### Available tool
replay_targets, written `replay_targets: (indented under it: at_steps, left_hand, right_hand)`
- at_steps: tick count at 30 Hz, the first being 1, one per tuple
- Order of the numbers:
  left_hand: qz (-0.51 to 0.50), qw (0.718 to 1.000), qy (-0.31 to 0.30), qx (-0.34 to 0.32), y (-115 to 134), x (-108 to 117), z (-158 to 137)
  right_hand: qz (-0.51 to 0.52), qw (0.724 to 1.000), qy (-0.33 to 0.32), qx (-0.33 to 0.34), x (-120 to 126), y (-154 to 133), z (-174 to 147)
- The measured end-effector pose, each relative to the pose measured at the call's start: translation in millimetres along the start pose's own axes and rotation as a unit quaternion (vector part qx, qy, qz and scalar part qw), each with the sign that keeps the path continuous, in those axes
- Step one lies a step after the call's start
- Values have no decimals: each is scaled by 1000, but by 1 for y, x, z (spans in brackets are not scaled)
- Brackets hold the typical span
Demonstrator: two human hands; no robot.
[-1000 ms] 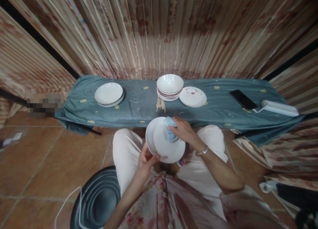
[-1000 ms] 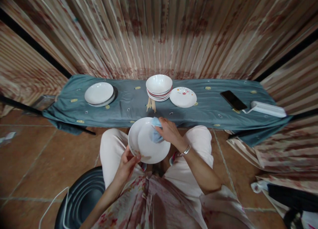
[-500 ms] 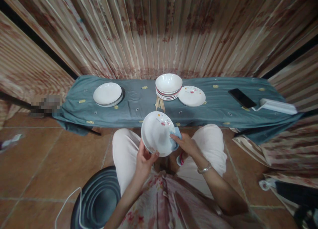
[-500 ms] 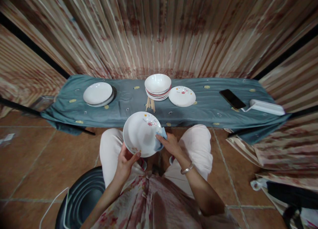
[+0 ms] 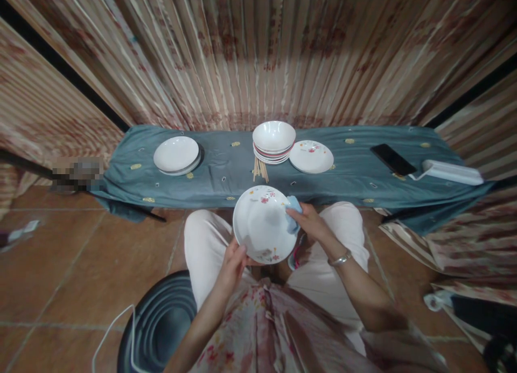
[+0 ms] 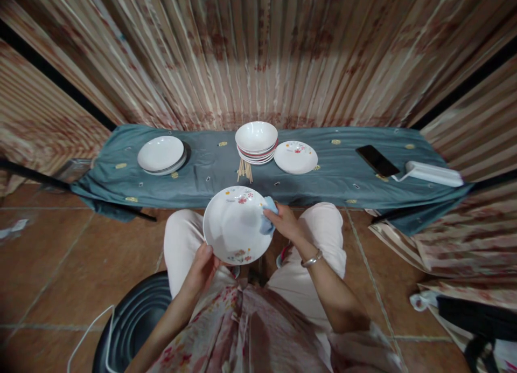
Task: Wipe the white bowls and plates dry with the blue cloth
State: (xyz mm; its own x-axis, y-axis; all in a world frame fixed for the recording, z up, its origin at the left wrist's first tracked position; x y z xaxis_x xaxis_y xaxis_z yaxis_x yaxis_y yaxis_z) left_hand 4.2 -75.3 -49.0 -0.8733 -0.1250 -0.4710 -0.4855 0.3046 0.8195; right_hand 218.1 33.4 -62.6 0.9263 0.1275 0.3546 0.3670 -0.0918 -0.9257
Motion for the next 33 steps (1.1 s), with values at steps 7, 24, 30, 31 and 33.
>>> replay_targets:
  at_steps: [7,24,30,31,33]
  left_hand:
    - [-9,999,49,19,2,-6,0]
    - [7,996,82,-40,-4,3,6]
    - [0,996,78,-39,-7,2,6]
    - [2,997,74,-38,-7,1,7]
    - [17,996,74,-39,-6,2,7]
  right_hand:
    - [33,999,7,-14,-4,1,2]
    - [219,958,-36,-180,-68,11,-58]
    - [297,942,-1,-159,-77,12,-64]
    - [298,941,3,-159,-76,13,-64]
    - [296,943,8,-152,-74,14,-62]
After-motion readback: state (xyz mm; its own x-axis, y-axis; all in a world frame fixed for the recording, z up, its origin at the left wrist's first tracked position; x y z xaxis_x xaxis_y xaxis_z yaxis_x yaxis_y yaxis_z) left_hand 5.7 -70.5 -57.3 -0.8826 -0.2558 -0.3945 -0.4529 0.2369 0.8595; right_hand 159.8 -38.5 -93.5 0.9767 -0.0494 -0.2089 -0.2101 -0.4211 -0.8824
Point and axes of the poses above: each hand's wrist, its own z-axis towards the middle knuckle, its own x-axis out of the back of the hand, y = z × x, the point moved 6 cm from there along z, towards the middle knuckle, and after that the axes turned 2 degrees about -x, right-handed, at the moved point
